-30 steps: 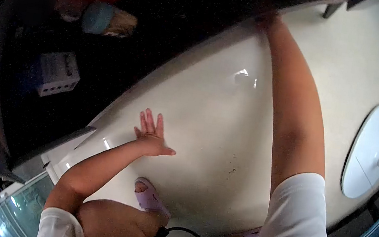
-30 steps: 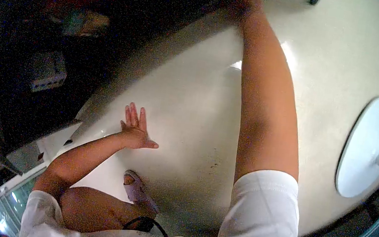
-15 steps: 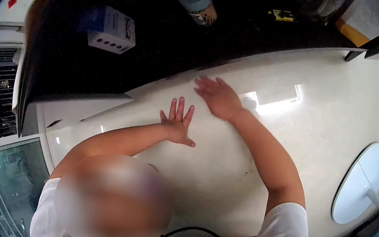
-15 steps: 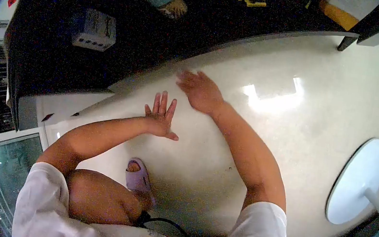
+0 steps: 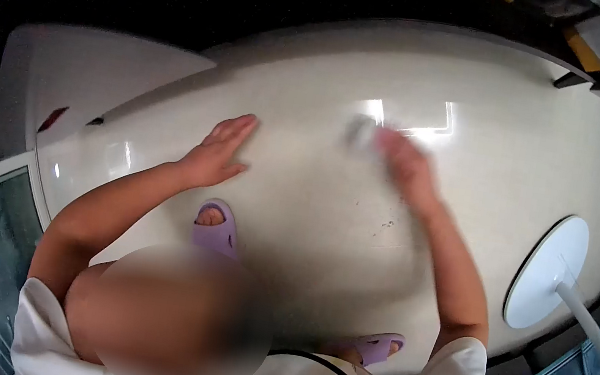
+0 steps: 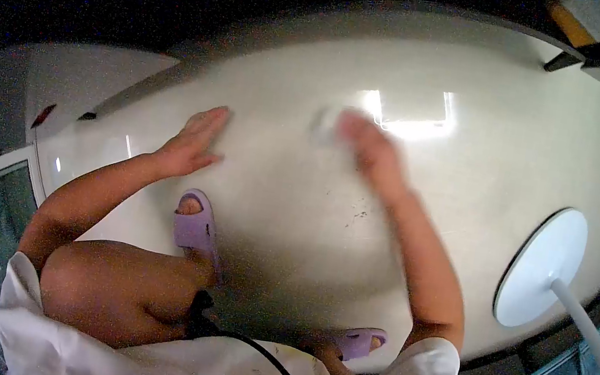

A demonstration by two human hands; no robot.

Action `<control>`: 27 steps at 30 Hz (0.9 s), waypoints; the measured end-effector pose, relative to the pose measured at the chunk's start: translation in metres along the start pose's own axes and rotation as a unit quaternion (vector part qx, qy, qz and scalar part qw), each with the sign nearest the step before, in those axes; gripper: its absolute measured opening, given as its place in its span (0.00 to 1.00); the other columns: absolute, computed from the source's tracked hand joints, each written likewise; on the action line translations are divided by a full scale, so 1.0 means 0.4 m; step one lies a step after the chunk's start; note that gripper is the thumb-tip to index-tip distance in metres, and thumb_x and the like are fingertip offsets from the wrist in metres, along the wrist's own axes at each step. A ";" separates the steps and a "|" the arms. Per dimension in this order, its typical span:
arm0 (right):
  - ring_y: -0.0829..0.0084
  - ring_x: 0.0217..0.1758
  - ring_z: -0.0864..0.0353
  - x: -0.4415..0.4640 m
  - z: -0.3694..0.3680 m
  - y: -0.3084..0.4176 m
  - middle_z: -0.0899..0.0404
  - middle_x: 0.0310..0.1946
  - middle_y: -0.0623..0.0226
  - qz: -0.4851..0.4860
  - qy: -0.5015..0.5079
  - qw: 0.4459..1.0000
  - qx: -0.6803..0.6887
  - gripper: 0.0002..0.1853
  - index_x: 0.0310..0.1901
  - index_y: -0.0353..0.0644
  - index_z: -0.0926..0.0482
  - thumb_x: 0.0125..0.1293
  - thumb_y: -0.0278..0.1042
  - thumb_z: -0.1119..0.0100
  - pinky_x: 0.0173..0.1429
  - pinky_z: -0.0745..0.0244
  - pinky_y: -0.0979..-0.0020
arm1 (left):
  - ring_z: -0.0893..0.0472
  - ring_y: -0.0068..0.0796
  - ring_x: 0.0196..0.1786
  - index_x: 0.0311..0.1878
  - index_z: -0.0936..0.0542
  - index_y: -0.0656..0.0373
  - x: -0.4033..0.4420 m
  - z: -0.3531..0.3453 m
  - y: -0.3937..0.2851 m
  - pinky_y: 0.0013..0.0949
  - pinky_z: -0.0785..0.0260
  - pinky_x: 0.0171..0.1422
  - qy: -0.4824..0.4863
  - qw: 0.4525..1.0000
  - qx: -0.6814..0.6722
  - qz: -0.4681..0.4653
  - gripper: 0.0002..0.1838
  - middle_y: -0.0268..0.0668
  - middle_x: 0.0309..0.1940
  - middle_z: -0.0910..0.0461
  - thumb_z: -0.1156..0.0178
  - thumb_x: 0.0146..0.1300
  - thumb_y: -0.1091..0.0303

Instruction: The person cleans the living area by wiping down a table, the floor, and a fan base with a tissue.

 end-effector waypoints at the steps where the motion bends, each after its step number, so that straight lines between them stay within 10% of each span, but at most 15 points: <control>1: 0.71 0.61 0.34 0.047 0.080 0.007 0.29 0.56 0.63 -0.028 -0.058 0.991 0.121 0.18 0.54 0.40 0.27 0.65 0.27 0.62 0.64 0.41 0.71 | 0.50 0.47 0.69 0.69 0.53 0.56 -0.032 -0.006 0.013 0.39 0.55 0.71 0.000 1.000 -0.005 0.005 0.42 0.44 0.68 0.52 0.41 0.54 0.67; 2: 0.70 0.60 0.32 0.084 0.192 0.010 0.28 0.55 0.60 0.052 -0.131 0.973 -0.182 0.19 0.55 0.37 0.29 0.63 0.23 0.61 0.64 0.41 0.70 | 0.50 0.47 0.68 0.69 0.53 0.56 -0.067 -0.011 0.029 0.40 0.54 0.71 -0.016 1.000 -0.011 0.022 0.43 0.44 0.67 0.51 0.41 0.54 0.67; 7: 0.60 0.55 0.28 0.244 0.524 -0.112 0.26 0.51 0.57 0.061 -0.442 0.825 -0.347 0.19 0.53 0.40 0.27 0.58 0.29 0.52 0.57 0.33 0.63 | 0.45 0.46 0.65 0.69 0.53 0.55 -0.192 -0.025 0.098 0.39 0.50 0.69 -0.064 0.990 -0.045 0.119 0.43 0.45 0.64 0.45 0.40 0.53 0.72; 9: 0.56 0.53 0.28 0.329 0.412 -0.105 0.26 0.48 0.56 0.170 -0.359 0.740 -0.543 0.18 0.50 0.43 0.25 0.58 0.32 0.52 0.56 0.33 0.60 | 0.44 0.46 0.65 0.69 0.53 0.54 -0.227 -0.032 0.107 0.39 0.50 0.69 -0.053 0.983 -0.072 0.161 0.43 0.44 0.64 0.43 0.41 0.53 0.72; 13: 0.57 0.48 0.27 0.454 -0.020 0.017 0.24 0.44 0.56 0.220 -0.162 0.770 -0.577 0.15 0.44 0.43 0.23 0.54 0.30 0.51 0.55 0.33 0.58 | 0.43 0.45 0.64 0.69 0.53 0.52 -0.266 -0.068 0.127 0.39 0.50 0.69 -0.051 0.970 -0.130 0.200 0.42 0.43 0.62 0.40 0.41 0.54 0.73; 19: 0.62 0.59 0.32 0.358 -0.417 0.017 0.29 0.55 0.62 0.348 0.034 0.827 -0.439 0.19 0.47 0.46 0.23 0.53 0.24 0.53 0.63 0.39 0.61 | 0.45 0.47 0.66 0.69 0.53 0.56 -0.251 -0.076 0.110 0.42 0.52 0.70 -0.050 0.983 -0.105 0.144 0.42 0.49 0.63 0.43 0.42 0.53 0.75; 27: 0.65 0.62 0.34 -0.126 -0.529 -0.085 0.28 0.55 0.65 0.233 0.407 0.858 -0.210 0.14 0.45 0.44 0.22 0.58 0.30 0.51 0.66 0.42 0.61 | 0.41 0.45 0.64 0.68 0.51 0.54 -0.294 -0.087 0.162 0.40 0.49 0.69 -0.086 0.980 -0.076 0.164 0.41 0.45 0.61 0.39 0.42 0.53 0.74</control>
Point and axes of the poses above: each hand's wrist, its own x-axis towards the middle knuckle, its own z-axis out of the back of the hand, y = z × x, the point moved 3 cm from there along x, towards the middle knuckle
